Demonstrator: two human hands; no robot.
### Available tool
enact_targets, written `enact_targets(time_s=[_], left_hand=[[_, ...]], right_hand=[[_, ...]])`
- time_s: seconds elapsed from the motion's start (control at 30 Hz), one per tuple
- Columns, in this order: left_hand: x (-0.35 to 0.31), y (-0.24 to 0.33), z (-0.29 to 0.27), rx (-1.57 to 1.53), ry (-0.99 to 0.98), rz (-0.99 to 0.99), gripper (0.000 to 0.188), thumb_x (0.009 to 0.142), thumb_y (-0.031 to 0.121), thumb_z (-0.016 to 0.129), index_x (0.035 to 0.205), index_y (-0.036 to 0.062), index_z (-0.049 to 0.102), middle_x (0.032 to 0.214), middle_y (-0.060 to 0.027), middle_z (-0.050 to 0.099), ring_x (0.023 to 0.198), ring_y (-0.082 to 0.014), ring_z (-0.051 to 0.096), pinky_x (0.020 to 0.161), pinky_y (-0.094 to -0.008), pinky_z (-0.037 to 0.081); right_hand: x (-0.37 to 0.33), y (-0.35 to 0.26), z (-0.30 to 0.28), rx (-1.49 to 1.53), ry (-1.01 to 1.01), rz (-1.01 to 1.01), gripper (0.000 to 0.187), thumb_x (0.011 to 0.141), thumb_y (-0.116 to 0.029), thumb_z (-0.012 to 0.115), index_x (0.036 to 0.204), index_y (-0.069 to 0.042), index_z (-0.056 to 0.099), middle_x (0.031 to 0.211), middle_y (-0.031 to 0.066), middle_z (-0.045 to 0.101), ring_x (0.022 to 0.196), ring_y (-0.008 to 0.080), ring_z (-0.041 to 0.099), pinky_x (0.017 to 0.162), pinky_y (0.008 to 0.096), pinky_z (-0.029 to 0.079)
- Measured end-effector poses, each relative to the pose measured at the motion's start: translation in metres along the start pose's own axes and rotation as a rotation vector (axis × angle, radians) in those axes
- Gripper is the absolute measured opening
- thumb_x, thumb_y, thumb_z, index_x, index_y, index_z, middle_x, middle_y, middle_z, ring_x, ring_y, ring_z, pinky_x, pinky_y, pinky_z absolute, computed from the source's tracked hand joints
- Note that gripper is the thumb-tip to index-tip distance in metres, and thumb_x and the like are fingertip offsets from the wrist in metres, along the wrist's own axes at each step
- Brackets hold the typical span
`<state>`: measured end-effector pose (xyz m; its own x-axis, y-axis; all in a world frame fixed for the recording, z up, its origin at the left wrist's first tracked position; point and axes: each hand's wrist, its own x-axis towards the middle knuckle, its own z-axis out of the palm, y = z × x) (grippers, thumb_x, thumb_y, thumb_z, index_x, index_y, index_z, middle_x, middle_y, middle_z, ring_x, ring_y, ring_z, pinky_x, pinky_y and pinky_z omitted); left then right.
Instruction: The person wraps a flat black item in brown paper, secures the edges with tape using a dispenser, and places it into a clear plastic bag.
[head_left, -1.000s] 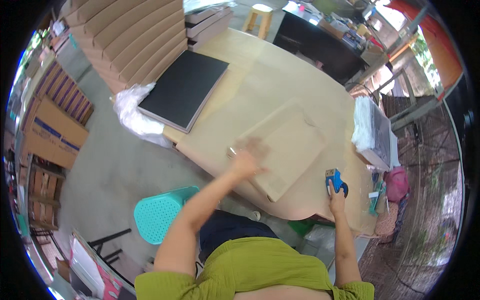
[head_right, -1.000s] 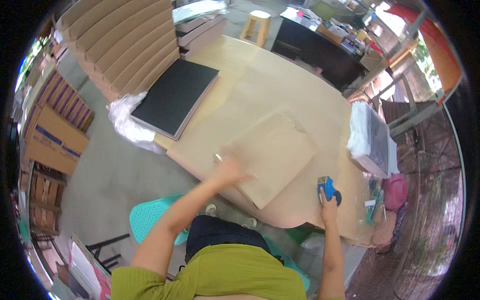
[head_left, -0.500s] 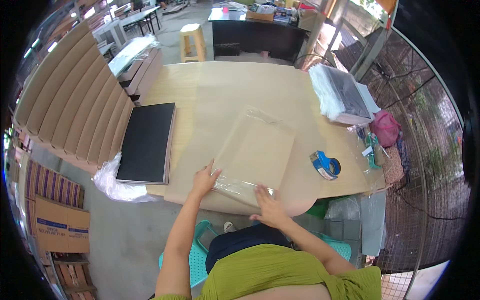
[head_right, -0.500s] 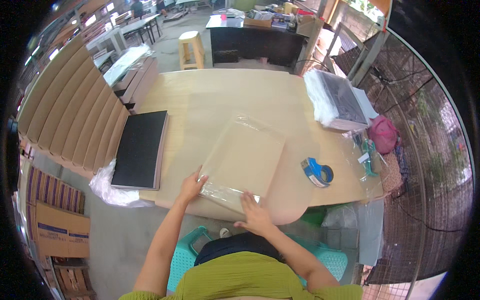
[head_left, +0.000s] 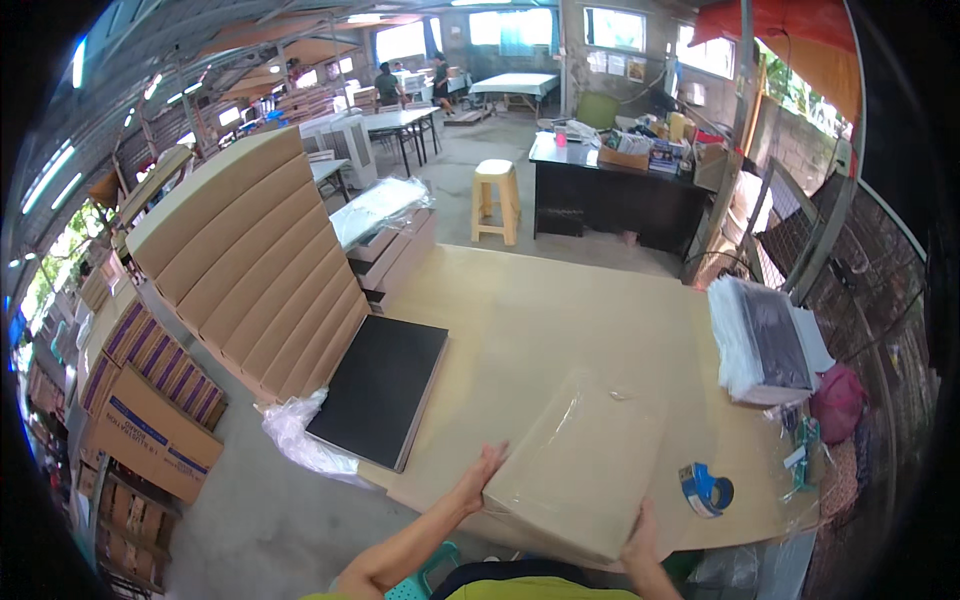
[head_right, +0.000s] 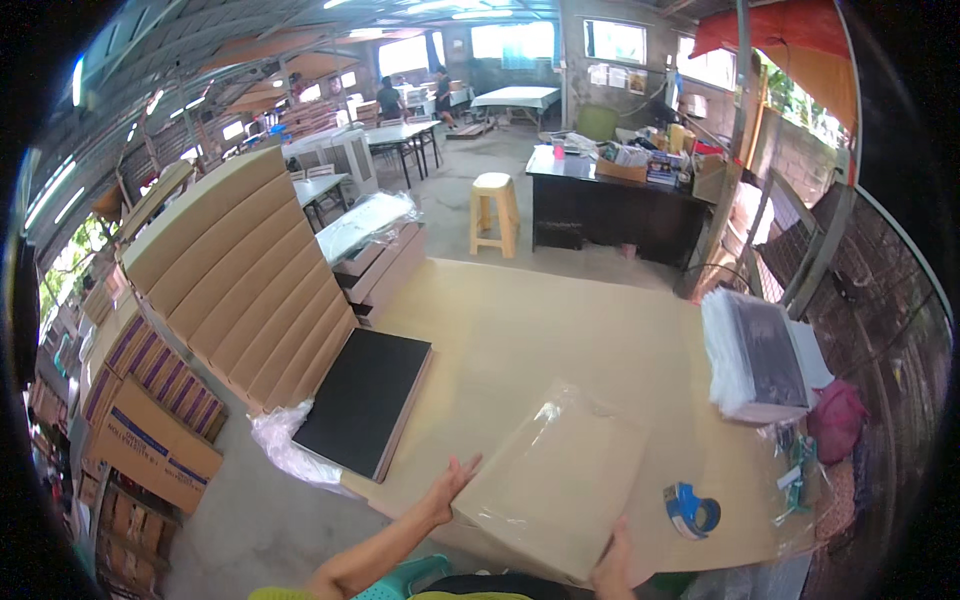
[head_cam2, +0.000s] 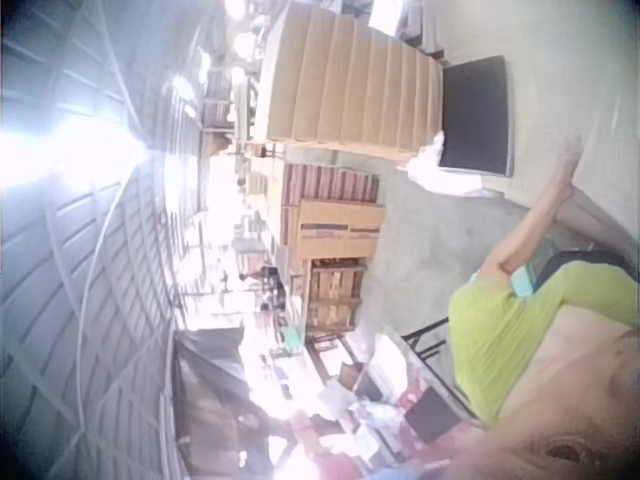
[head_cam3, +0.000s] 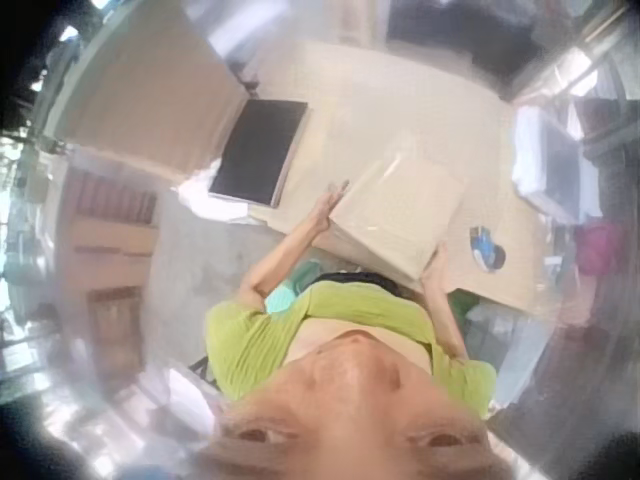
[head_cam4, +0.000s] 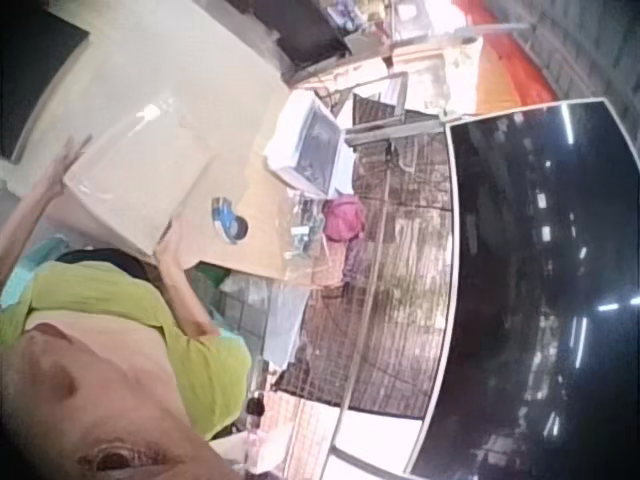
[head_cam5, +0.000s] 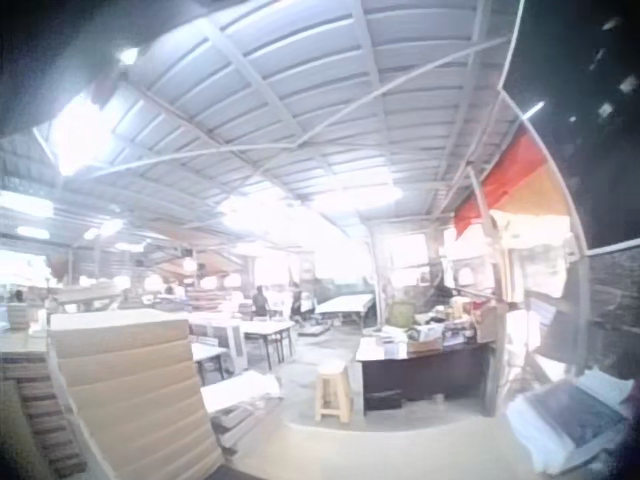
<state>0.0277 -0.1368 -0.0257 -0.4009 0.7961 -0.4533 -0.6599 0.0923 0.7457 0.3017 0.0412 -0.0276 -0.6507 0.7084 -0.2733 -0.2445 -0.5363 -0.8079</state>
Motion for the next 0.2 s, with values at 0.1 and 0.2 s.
enact_targets(time_s=[0.1, 0.2], left_hand=[[-0.025, 0.073, 0.035, 0.041, -0.250, 0.035, 0.097, 0.089, 0.081, 0.035, 0.161, 0.0218, 0.006, 0.163, -0.0146, 0.019, 0.144, -0.0322, 0.032, 0.118, -0.0468, 0.026], [-0.012, 0.128, 0.054, 0.457, -0.430, 0.213, 0.117, 0.077, 0.078, 0.062, 0.161, 0.0212, 0.005, 0.163, -0.0173, 0.018, 0.142, -0.0358, 0.034, 0.116, -0.0505, 0.028]], right_hand=[[0.015, -0.093, -0.008, 0.065, -0.181, 0.109, 0.067, 0.101, -0.058, 0.041, 0.143, -0.007, 0.046, 0.137, 0.0115, 0.055, 0.128, 0.0280, 0.051, 0.107, 0.0452, 0.040], [0.106, -0.106, -0.125, -0.210, -0.075, 0.065, 0.067, 0.099, -0.061, 0.043, 0.143, -0.010, 0.048, 0.137, 0.0120, 0.057, 0.126, 0.0298, 0.053, 0.107, 0.0472, 0.042]])
